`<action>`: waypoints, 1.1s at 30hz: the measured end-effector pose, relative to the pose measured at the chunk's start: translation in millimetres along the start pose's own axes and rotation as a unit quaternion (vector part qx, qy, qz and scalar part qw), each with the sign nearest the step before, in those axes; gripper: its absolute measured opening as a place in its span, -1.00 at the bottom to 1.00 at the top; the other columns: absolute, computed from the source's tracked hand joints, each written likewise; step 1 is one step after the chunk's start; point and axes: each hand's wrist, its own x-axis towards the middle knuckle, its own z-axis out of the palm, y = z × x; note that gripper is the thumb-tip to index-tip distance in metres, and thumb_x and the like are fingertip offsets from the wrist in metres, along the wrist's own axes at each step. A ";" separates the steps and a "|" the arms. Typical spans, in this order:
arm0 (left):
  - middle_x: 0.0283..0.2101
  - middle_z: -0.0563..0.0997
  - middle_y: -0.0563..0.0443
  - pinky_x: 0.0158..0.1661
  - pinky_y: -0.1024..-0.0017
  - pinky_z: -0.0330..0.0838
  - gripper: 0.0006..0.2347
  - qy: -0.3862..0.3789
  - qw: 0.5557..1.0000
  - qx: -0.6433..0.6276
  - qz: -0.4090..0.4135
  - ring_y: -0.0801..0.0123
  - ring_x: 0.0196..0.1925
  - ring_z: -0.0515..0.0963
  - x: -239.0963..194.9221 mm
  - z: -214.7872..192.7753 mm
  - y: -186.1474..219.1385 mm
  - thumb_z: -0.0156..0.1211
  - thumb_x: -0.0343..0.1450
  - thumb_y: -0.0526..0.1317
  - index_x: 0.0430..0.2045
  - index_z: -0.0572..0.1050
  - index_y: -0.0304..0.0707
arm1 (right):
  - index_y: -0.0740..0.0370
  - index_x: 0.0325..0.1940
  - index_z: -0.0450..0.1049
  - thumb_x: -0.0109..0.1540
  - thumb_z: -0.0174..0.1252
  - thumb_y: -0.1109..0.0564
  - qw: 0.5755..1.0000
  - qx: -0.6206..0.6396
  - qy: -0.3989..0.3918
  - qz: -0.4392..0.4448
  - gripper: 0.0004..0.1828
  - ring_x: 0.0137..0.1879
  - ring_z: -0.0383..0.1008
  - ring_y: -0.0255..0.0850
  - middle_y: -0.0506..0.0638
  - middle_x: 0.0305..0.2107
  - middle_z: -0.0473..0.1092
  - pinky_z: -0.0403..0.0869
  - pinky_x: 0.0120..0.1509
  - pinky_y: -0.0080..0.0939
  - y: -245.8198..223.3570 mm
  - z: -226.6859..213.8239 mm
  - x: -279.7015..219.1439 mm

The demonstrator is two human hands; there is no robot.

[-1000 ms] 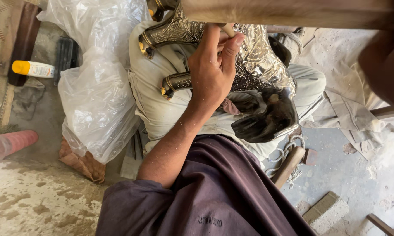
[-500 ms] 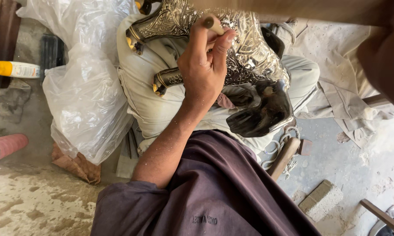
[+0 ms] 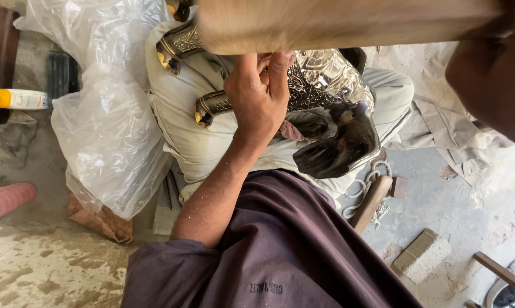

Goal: The person uses a wooden mallet and a small metal punch to engrave decorative patterns onto a silver-colored metal elephant figurine. They hold the figurine on their lap and repeatedly strike the punch to create fine details on the surface.

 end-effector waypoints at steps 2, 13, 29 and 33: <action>-0.16 0.66 -0.05 -0.19 0.60 0.78 -0.82 -0.003 1.000 -0.012 0.005 0.45 -0.11 0.76 -0.2 -1.0 0.2 0.09 0.67 -0.21 0.00 0.36 -0.38 | 0.51 0.14 0.43 0.33 0.06 0.46 1.000 0.001 0.000 0.005 -0.72 -0.42 0.45 -0.13 0.17 -0.45 0.40 0.42 -0.38 -0.22 -3.9 -0.2 -3.0; -0.30 0.69 -0.01 -0.52 0.67 0.47 -0.86 0.005 0.999 0.031 0.010 0.59 -0.35 0.68 -3.9 -0.7 -2.6 0.14 0.62 -0.25 -0.17 0.41 -0.38 | 0.51 0.13 0.43 0.31 0.06 0.47 1.000 0.015 -0.004 0.010 -0.70 -0.41 0.46 -0.11 0.18 -0.44 0.40 0.43 -0.37 -0.20 -12.8 1.7 -14.6; -0.16 0.65 -0.05 -0.39 0.65 0.65 -0.83 0.006 0.999 0.037 -0.003 0.46 -0.12 0.73 -10.9 0.4 4.7 0.16 0.62 -0.21 -0.13 0.43 -0.38 | 0.50 0.13 0.43 0.27 0.06 0.49 1.000 0.018 -0.005 0.010 -0.67 -0.40 0.47 -0.09 0.20 -0.42 0.41 0.43 -0.37 -0.18 -19.4 0.0 1.3; -0.33 0.65 -0.02 -0.50 0.66 0.51 -0.81 0.027 0.992 0.124 0.009 0.53 -0.38 0.64 -13.4 1.1 0.8 0.26 0.55 -0.19 -0.35 0.44 -0.32 | 0.50 0.13 0.43 0.26 0.06 0.50 0.999 0.025 -0.002 0.027 -0.66 -0.39 0.47 -0.08 0.21 -0.41 0.41 0.44 -0.36 -0.17 -25.7 0.9 -2.8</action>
